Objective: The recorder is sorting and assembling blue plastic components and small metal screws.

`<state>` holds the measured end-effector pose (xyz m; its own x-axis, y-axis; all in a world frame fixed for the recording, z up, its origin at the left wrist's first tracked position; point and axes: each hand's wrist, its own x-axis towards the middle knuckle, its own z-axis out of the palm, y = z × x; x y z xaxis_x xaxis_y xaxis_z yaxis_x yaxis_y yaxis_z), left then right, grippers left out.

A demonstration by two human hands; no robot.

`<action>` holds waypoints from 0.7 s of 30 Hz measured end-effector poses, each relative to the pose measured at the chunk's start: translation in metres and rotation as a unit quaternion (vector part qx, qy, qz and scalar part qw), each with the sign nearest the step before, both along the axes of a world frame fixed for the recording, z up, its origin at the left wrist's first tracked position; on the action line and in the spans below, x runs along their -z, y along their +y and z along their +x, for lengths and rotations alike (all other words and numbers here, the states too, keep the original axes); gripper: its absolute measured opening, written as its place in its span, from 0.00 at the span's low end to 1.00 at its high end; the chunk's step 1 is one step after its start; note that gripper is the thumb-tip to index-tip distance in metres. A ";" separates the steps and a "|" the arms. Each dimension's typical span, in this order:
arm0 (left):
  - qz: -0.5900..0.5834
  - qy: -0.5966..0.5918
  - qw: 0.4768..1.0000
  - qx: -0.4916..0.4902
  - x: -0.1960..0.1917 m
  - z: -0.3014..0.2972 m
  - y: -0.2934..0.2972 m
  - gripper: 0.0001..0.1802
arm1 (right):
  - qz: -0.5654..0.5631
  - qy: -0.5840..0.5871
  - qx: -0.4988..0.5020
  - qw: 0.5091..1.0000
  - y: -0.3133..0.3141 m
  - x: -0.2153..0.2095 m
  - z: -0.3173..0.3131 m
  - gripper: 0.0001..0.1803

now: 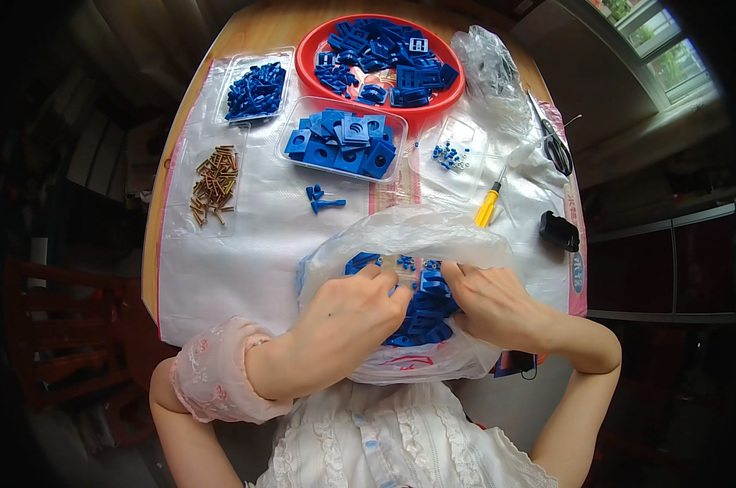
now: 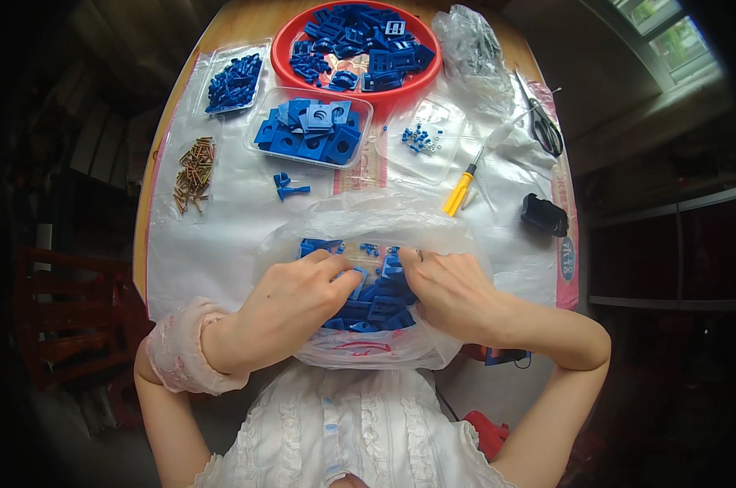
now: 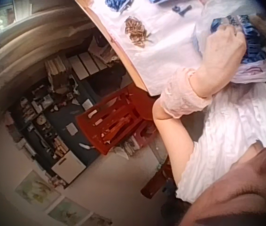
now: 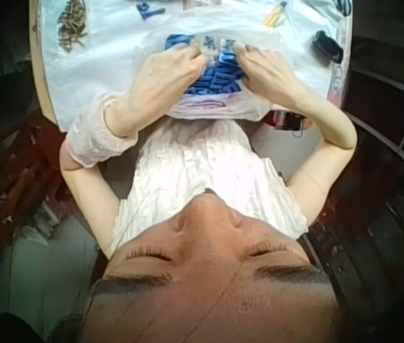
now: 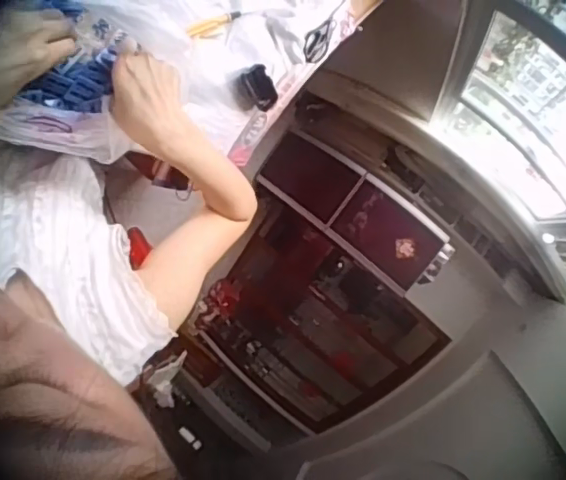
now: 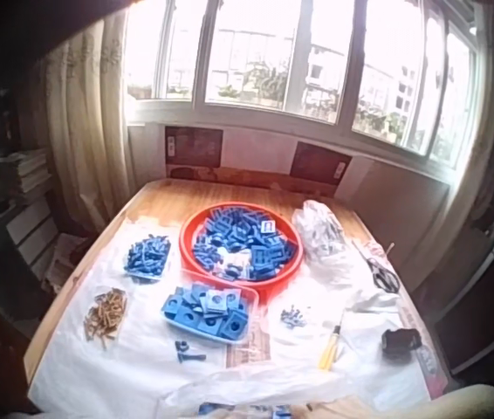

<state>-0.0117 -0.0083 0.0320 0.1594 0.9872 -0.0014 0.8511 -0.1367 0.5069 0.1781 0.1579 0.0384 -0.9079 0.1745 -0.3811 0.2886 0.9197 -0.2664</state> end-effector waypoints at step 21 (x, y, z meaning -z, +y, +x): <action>-0.021 -0.123 0.991 -0.053 0.008 -0.013 0.020 0.05 | -0.056 0.093 0.043 0.993 0.002 -0.010 -0.003 0.11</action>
<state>-0.0246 0.0118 0.0241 0.0563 0.9983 -0.0168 0.7102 -0.0282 0.7035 0.1750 0.1603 0.0482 -0.9477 0.2207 -0.2306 0.3018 0.8549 -0.4219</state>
